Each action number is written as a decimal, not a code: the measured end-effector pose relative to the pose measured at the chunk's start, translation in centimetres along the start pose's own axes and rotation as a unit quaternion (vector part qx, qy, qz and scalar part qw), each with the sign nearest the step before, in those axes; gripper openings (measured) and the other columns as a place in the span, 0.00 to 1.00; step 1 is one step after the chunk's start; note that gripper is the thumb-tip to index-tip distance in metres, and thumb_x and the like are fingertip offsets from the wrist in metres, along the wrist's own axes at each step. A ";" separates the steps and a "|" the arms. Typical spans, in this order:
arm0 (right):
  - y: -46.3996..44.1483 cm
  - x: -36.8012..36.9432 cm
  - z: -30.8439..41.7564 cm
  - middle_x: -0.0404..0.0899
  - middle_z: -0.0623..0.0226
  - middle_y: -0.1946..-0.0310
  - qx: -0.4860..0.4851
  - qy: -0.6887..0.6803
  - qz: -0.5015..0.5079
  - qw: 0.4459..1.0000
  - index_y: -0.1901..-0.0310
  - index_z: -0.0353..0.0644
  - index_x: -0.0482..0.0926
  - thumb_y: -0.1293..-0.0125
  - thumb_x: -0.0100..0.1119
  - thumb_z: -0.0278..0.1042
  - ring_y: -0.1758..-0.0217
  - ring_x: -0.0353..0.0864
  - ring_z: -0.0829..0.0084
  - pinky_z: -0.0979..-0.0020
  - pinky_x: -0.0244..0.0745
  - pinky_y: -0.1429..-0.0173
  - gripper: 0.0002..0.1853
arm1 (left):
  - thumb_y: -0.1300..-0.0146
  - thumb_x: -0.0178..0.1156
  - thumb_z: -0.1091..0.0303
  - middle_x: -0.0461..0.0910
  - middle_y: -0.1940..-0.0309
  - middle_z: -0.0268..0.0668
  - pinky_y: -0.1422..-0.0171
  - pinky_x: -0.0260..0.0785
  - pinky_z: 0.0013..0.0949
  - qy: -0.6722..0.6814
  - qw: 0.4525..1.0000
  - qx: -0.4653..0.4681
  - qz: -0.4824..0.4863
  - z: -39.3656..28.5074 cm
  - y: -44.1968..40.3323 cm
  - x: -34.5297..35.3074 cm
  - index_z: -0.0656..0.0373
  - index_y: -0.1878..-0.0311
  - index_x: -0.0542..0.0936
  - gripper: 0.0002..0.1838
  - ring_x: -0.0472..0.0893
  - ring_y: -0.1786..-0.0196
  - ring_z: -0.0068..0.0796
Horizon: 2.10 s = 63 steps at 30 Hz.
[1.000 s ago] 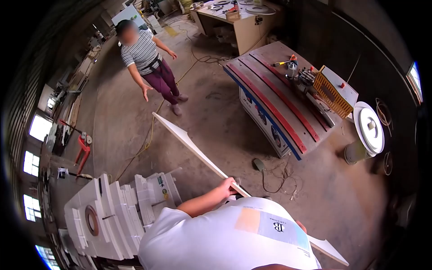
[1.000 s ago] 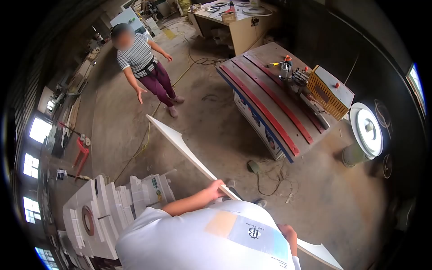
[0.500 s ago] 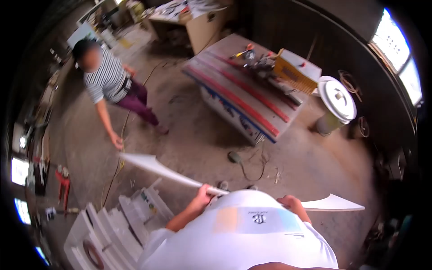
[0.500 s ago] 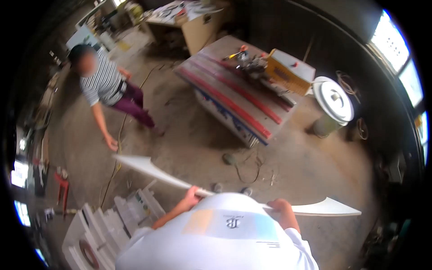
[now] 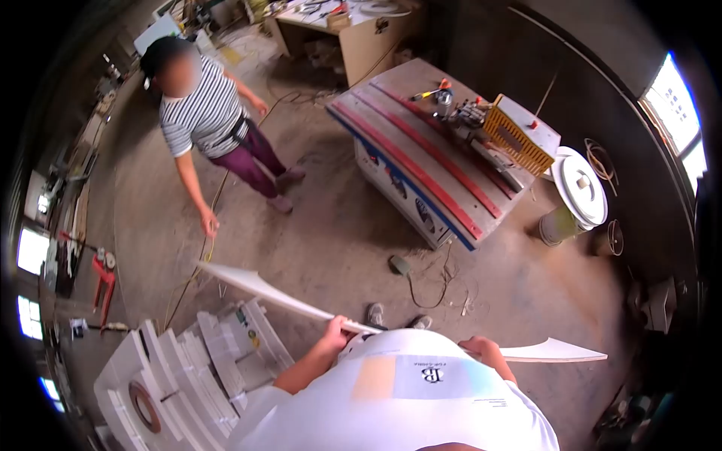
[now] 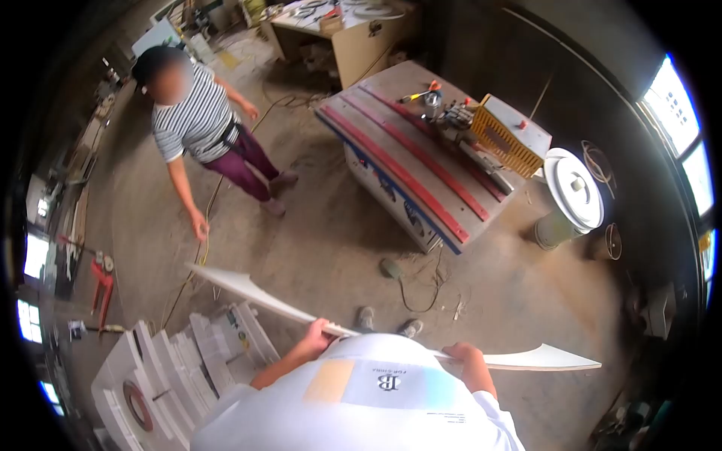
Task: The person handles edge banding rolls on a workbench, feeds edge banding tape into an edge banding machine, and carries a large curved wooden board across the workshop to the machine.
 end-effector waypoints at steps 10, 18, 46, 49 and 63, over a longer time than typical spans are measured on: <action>6.9 -1.4 1.9 0.85 0.55 0.43 -0.151 -0.024 -0.135 0.979 0.43 0.41 0.85 0.36 0.63 0.56 0.40 0.84 0.59 0.59 0.74 0.36 0.28 | 0.42 0.57 0.69 0.78 0.66 0.41 0.46 0.81 0.59 0.023 0.999 -0.014 -0.032 -0.2 0.1 0.5 0.58 0.67 0.74 0.04 0.82 0.58 0.45; 14.1 -3.1 5.7 0.87 0.50 0.56 -0.212 0.042 -0.218 0.952 0.54 0.45 0.88 0.36 0.64 0.40 0.45 0.87 0.52 0.60 0.81 0.43 0.13 | 0.44 0.58 0.69 0.78 0.68 0.37 0.45 0.80 0.53 0.007 0.999 -0.033 -0.026 -0.4 -0.9 0.2 0.55 0.68 0.75 0.03 0.81 0.59 0.41; -0.9 3.5 -1.7 0.84 0.63 0.41 0.003 -0.092 -0.023 0.995 0.46 0.49 0.87 0.34 0.55 0.60 0.40 0.83 0.62 0.58 0.74 0.37 0.27 | 0.37 0.53 0.66 0.80 0.63 0.40 0.41 0.77 0.62 -0.103 0.994 -0.024 -0.002 -3.2 -2.2 3.5 0.55 0.61 0.74 0.05 0.83 0.55 0.45; -3.7 4.9 -2.2 0.85 0.63 0.43 -0.040 -0.113 -0.003 0.993 0.48 0.45 0.87 0.36 0.59 0.59 0.42 0.83 0.65 0.59 0.74 0.37 0.27 | 0.38 0.54 0.66 0.81 0.64 0.40 0.42 0.78 0.60 -0.106 0.993 -0.038 0.046 -2.8 -1.9 4.5 0.56 0.64 0.75 0.05 0.83 0.55 0.46; 0.1 3.3 -1.1 0.85 0.60 0.44 0.011 -0.195 -0.001 0.981 0.41 0.42 0.84 0.39 0.62 0.62 0.43 0.84 0.63 0.62 0.76 0.40 0.34 | 0.37 0.55 0.64 0.78 0.61 0.42 0.40 0.74 0.53 -0.120 0.992 -0.024 0.001 -4.6 -1.5 7.1 0.58 0.60 0.74 0.08 0.79 0.51 0.46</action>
Point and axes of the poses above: each hand's wrist, its own y-axis away from the middle knuckle, its own x-axis out of the palm, z = x × y, the point moved 9 cm from there along -y, towards the middle knuckle
